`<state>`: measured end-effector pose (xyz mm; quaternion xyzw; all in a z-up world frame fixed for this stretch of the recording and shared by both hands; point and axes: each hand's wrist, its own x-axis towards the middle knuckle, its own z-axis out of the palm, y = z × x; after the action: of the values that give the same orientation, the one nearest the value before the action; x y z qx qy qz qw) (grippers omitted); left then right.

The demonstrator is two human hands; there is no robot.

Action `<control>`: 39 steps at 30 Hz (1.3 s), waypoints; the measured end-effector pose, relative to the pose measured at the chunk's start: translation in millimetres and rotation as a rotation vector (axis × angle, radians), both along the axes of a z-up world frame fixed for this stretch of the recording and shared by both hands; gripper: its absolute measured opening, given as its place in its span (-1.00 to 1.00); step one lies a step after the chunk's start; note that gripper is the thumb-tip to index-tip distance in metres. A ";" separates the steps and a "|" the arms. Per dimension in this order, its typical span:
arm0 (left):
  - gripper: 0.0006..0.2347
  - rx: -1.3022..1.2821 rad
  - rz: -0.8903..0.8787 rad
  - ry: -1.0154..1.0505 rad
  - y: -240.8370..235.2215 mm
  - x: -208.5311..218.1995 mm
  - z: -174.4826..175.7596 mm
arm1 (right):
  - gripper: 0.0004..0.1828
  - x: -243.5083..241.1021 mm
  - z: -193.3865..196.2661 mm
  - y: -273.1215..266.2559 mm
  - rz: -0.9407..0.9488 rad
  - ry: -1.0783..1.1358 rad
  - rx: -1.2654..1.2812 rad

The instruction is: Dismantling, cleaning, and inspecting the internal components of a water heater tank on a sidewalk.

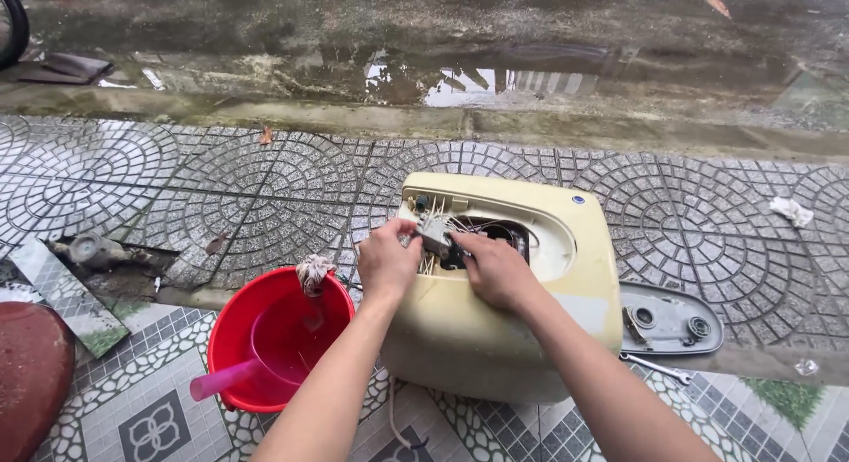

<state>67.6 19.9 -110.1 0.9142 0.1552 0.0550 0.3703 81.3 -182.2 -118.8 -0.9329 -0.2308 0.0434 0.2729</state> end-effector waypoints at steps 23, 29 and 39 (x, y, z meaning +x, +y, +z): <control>-0.57 0.202 -0.343 -0.127 31.7 12.5 -42.2 | -0.19 -5.4 1.6 3.8 0.083 0.063 0.002; -0.59 0.300 -0.511 -0.317 30.5 22.1 -59.7 | -0.21 -1.6 -25.2 -6.9 -0.105 -0.092 0.203; -0.56 0.307 -0.564 -0.163 38.3 22.4 -50.0 | -0.35 -12.5 0.8 3.4 -0.138 -0.089 0.129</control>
<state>90.0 58.2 -160.0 0.9590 -0.1441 0.0460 0.2398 68.8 -178.8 -118.0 -0.9281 -0.1804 -0.0320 0.3241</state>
